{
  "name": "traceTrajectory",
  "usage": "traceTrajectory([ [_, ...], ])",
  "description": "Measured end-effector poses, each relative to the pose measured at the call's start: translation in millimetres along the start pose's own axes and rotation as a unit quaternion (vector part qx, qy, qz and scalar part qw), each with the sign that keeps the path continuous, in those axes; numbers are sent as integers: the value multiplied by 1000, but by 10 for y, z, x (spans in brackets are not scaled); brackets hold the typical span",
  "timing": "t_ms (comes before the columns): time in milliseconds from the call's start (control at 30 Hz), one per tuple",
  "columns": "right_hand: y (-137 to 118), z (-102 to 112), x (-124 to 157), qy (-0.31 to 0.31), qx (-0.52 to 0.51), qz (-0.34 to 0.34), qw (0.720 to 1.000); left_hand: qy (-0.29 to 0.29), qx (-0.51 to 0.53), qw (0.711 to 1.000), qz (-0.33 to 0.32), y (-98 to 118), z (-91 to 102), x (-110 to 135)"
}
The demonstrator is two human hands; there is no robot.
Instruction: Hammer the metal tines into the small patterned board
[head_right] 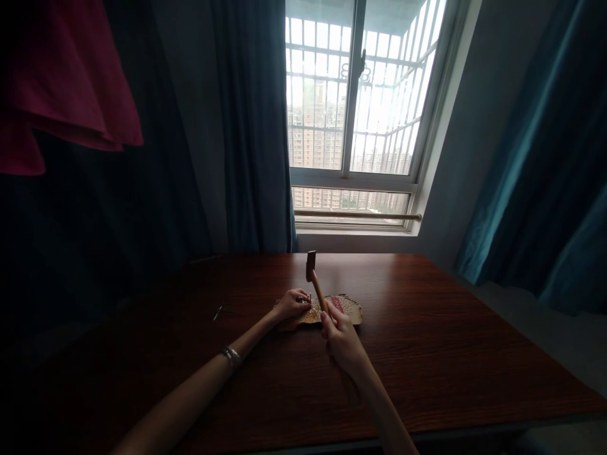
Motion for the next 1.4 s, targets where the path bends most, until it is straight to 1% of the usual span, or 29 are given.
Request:
traceTrajectory([
  [67, -22, 18, -4, 7, -4, 8, 1000, 5, 0, 1000, 1, -11, 5, -2],
  [233, 164, -19, -16, -9, 15, -42, 999, -3, -1, 1000, 2, -13, -17, 0],
  [300, 111, -4, -23, -9, 11, -30, 999, -2, -2, 1000, 5, -10, -13, 2],
  [400, -51, 40, -35, -1, 0, 1, 1000, -5, 0, 1000, 5, -1, -13, 5],
  [467, -83, 61, -40, 7, 0, 7, 1000, -3, 2, 1000, 5, -3, -10, 5],
  [600, 112, 2, -35, -15, 17, -31, 999, -1, 4, 1000, -5, -15, -12, -2],
  [667, 164, -12, -18, -24, 17, -44, 999, -2, 7, 1000, -7, -20, -16, -3],
  [867, -68, 74, 22, 3, -15, -15, 1000, 5, 2, 1000, 1, -13, -2, 4],
  [933, -32, 55, 21, 1, -7, -18, 1000, 5, 3, 1000, 0, -18, -3, 2],
  [1067, 123, -13, 15, -19, 4, -46, 999, 0, 13, 1000, -6, -22, -12, -3],
  [1133, 61, 3, 18, -19, -6, -40, 999, 0, 9, 1000, -5, -16, -8, -2],
  [1233, -120, 50, 26, -17, -9, -16, 1000, -4, -1, 1000, -1, 5, -10, 5],
  [1300, -157, 75, 29, -8, -3, -5, 1000, -6, -3, 1000, -2, 16, -15, 6],
  [1333, -124, 74, 28, -6, 1, -7, 1000, -5, -4, 1000, -2, 11, -15, 5],
  [1400, 20, 44, 27, -10, 10, -32, 999, -3, -5, 1000, -1, -11, -12, 0],
])
Point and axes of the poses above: each hand's wrist, its own x-axis away from the middle knuckle, its own z-axis out of the back of the hand, y = z × x, the point moved 10 cm from there along -x, towards the middle knuckle, and after that the axes turned 12 degrees about x, right-handed, at the moved point
